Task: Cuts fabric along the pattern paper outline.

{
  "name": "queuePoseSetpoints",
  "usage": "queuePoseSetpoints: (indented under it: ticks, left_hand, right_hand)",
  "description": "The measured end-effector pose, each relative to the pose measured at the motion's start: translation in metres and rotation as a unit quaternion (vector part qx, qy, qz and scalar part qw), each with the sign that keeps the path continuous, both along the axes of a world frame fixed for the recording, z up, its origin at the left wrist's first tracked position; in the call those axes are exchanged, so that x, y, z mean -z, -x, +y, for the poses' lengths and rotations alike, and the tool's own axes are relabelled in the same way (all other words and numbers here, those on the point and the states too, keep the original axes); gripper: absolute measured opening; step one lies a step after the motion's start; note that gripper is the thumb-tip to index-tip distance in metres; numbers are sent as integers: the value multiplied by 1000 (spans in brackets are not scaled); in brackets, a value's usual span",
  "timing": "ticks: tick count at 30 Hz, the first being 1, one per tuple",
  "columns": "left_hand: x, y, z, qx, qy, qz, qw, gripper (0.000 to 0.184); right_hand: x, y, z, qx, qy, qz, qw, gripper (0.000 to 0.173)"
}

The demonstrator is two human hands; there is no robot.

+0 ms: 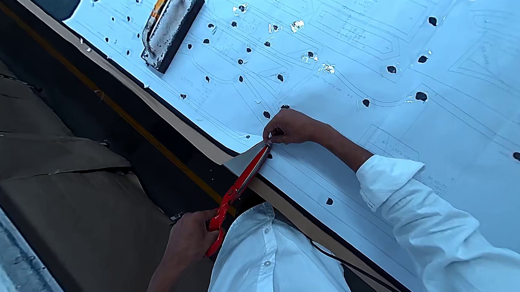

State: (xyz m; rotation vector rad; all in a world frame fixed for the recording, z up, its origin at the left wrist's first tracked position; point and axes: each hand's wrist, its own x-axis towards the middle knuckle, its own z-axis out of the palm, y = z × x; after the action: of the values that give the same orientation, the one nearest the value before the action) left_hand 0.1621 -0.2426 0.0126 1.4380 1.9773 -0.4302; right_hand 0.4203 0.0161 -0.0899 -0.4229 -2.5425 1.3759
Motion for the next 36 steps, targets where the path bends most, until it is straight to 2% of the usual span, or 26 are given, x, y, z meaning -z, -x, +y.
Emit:
queuePoseSetpoints:
  ticks: [9, 21, 26, 36]
  left_hand:
    - [-2, 3, 2, 21, -7, 5, 1000, 18]
    - [-11, 7, 10, 53, -7, 37, 998, 17]
    - [-12, 5, 13, 62, 4, 45, 997, 17]
    - [-13, 11, 18, 80, 3, 49, 996, 14]
  right_hand:
    - [-12, 4, 4, -2, 66, -74, 995, 13]
    - [-13, 12, 15, 4, 174, -101, 979, 13]
    - [-13, 8, 14, 44, 239, -54, 968, 10]
    - [2, 0, 13, 127, 343, 128, 922, 5]
